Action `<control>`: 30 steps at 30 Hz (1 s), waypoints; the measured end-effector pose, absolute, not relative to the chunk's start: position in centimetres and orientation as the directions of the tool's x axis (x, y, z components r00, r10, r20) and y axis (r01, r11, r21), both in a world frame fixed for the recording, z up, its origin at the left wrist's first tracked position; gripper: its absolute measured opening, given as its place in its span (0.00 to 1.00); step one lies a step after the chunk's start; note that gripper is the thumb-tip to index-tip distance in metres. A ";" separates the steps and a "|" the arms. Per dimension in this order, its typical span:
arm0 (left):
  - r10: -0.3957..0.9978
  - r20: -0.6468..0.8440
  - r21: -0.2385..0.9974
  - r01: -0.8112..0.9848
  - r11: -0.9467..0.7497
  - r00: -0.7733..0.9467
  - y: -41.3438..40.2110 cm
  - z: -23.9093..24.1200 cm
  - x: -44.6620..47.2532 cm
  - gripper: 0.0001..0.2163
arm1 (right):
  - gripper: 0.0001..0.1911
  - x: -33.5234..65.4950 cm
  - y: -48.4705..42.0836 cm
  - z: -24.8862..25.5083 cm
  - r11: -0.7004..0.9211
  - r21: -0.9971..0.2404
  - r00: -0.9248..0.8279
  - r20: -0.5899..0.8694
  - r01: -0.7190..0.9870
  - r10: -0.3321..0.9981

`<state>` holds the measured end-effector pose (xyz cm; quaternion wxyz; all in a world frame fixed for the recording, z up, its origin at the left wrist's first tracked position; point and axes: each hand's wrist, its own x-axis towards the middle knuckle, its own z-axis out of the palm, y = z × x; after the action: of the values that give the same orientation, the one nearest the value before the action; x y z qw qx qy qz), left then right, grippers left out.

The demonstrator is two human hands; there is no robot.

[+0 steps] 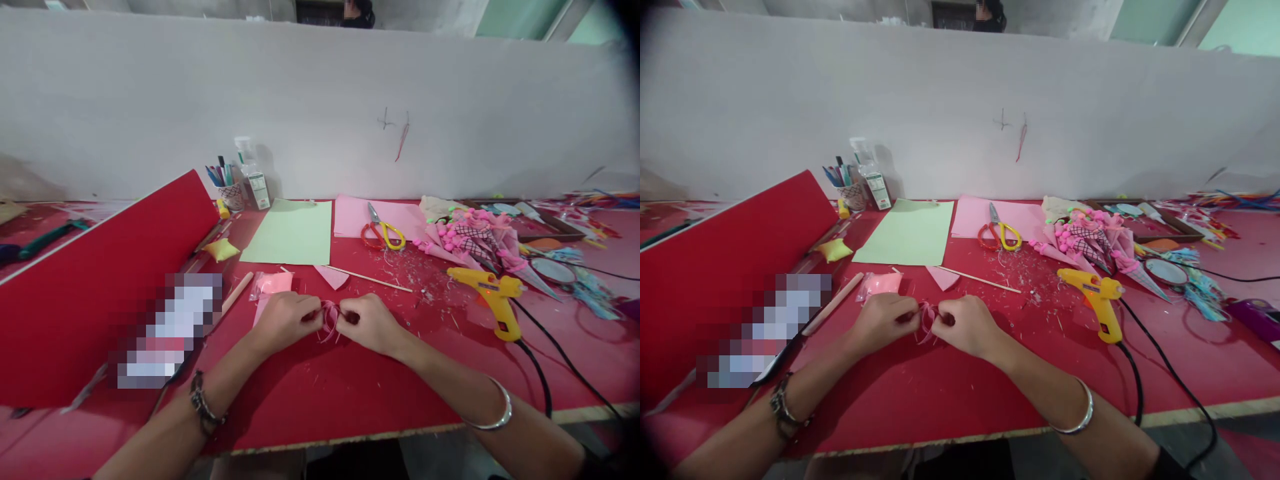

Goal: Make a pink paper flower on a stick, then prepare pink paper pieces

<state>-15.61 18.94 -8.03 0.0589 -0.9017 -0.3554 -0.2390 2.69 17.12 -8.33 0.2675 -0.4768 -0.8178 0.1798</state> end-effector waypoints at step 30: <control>0.604 0.587 0.188 0.635 -0.750 0.539 18.8 -6.9 -15.9 0.05 | 0.09 3.3 17.1 -7.6 0.570 -0.353 -0.400 0.449 0.742 0.799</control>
<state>-15.95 18.78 -6.94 0.0239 -0.8769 -0.3530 -0.3253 3.31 17.15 -7.62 0.2955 -0.4613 -0.8352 0.0481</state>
